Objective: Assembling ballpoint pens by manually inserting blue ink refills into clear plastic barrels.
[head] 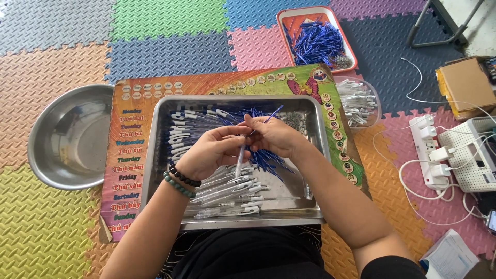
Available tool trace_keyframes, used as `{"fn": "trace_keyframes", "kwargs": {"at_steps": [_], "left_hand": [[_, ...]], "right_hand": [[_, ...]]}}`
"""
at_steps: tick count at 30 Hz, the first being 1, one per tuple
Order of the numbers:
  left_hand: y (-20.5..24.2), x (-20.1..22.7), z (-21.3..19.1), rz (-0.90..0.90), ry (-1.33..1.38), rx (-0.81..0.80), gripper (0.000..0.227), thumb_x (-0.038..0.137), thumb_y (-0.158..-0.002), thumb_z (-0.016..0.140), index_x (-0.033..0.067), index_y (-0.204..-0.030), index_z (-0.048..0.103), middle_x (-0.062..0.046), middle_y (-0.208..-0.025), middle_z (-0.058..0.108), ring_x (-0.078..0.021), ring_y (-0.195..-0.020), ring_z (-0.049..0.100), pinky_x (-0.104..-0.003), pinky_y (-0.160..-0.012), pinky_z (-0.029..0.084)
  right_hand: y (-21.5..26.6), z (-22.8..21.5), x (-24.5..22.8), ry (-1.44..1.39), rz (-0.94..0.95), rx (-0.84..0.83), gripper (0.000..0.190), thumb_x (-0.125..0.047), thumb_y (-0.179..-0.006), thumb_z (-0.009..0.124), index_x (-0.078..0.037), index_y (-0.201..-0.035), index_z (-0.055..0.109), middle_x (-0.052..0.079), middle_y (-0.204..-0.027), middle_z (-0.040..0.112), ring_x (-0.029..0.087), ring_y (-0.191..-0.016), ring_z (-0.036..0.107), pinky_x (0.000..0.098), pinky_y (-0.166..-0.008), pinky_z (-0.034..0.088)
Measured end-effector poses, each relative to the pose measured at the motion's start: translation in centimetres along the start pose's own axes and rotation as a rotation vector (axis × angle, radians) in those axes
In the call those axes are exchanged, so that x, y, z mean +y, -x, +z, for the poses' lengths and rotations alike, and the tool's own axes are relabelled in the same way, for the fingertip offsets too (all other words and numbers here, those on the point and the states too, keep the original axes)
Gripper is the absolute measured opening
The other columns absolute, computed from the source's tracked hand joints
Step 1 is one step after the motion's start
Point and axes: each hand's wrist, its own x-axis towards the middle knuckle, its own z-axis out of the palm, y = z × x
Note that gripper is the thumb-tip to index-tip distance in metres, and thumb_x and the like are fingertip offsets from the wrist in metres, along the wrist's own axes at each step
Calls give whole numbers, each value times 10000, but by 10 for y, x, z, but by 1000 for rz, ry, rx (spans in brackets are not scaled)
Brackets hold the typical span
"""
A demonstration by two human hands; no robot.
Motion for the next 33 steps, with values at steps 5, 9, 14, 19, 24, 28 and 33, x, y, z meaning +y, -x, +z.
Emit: {"fn": "trace_keyframes", "kwargs": {"at_steps": [5,9,14,19,24,28,33], "left_hand": [[-2,1,-6,12,62,-3,409,45,-1036,742,-24,-1440,725,-165,-1051,813,-348,-837,861,-516,-759,745],[-4,-2,-6,45,34,-73,538,32,-1030,742,30,-1557,635,-191,-1105,811,-390,-827,856,-554,-741,739],[1,-4,-3,44,-90,-197,749,5,-1016,732,138,-1705,472,-182,-1201,779,-401,-848,854,-574,-738,741],[5,1,7,4,-152,-210,785,5,-1005,717,148,-1727,446,-189,-1222,765,-425,-864,853,-613,-753,735],[16,22,22,-110,-250,-118,801,82,-1005,670,154,-1762,417,-222,-1287,741,-345,-930,788,-463,-804,686],[12,20,24,-112,-283,-104,843,88,-1006,656,140,-1789,346,-249,-1297,742,-373,-940,795,-484,-815,691],[10,17,20,-126,-264,-87,778,88,-1017,662,127,-1759,430,-207,-1268,740,-324,-935,784,-427,-808,683]], "right_hand": [[-12,-11,9,-57,19,-83,406,-469,-1091,748,-68,-1083,810,78,-859,768,192,-764,794,301,-612,678],[-10,-10,6,-80,-33,-10,374,-430,-1087,770,-56,-1111,780,100,-857,771,216,-734,785,311,-604,683],[25,-1,-27,157,-159,103,441,-451,-1104,724,-42,-1268,746,105,-840,735,197,-699,739,306,-580,680],[79,-61,-85,90,-291,321,335,-448,-1088,749,-123,-1137,688,92,-749,701,191,-562,694,307,-480,624],[125,-278,-87,-207,-394,664,452,-445,-948,909,-138,-1157,652,-36,-754,623,33,-578,543,178,-456,382],[171,-492,-31,-289,-265,799,296,-424,-1137,807,-170,-1084,663,-16,-851,628,70,-681,520,211,-549,395],[228,-632,22,-200,-57,1153,106,-173,-1137,703,-76,-1095,706,9,-970,737,101,-812,700,221,-685,646]]}}
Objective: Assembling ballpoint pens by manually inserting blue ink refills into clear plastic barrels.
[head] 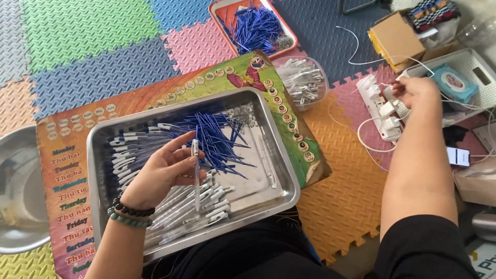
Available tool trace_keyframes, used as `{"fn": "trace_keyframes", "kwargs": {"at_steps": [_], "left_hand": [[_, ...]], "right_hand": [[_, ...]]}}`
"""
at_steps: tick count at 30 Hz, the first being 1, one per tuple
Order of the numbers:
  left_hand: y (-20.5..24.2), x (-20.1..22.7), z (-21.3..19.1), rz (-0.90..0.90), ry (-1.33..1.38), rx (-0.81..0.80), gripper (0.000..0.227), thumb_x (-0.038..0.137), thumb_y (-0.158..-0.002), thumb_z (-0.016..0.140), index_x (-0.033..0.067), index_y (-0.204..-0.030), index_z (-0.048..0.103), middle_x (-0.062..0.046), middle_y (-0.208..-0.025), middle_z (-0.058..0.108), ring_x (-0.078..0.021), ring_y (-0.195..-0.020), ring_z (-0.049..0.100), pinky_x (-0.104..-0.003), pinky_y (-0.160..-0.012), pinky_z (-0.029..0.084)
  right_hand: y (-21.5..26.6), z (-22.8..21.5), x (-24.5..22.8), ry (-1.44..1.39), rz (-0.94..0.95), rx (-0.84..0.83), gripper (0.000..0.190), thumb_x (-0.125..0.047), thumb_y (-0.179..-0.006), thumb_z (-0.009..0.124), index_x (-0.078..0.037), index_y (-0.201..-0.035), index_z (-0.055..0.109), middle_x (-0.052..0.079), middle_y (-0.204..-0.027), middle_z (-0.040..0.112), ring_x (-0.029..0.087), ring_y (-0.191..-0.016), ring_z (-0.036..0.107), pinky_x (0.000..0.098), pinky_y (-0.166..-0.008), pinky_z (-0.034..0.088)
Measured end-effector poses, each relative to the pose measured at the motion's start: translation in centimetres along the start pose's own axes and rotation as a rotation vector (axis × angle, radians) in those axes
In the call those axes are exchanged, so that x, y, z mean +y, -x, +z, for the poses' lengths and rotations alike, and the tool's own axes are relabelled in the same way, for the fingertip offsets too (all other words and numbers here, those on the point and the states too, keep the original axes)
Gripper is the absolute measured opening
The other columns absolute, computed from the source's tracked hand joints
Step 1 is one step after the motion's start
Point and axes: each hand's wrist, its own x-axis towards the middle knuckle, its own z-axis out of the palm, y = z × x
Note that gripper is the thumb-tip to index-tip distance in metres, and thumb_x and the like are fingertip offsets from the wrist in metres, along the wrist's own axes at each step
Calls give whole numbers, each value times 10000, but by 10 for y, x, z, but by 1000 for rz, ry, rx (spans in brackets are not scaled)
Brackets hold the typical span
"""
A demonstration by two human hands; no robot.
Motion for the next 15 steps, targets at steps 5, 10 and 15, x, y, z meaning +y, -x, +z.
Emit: {"fn": "trace_keyframes", "kwargs": {"at_steps": [5,10,15], "left_hand": [[0,-1,-1,5,-7,-16,758,77,-1014,668,114,-1745,471,-205,-1271,765,-323,-919,794,-404,-784,681],[5,0,-4,0,-27,29,747,67,-1019,651,108,-1746,484,-207,-1289,764,-329,-924,785,-406,-788,661],[-1,-4,-6,27,-39,16,727,51,-1036,638,77,-1745,481,-191,-1234,750,-322,-913,778,-422,-772,664]], "right_hand": [[72,58,-17,43,-154,-83,58,-194,-1128,730,-142,-1113,752,-26,-931,776,60,-739,702,199,-607,573],[145,72,-35,131,-174,-87,154,-253,-1170,684,-194,-1305,729,-59,-1044,805,21,-735,730,219,-555,567],[152,1,-25,164,-209,80,312,-366,-1115,827,-211,-1314,643,-71,-1078,814,45,-717,729,208,-578,615]]}}
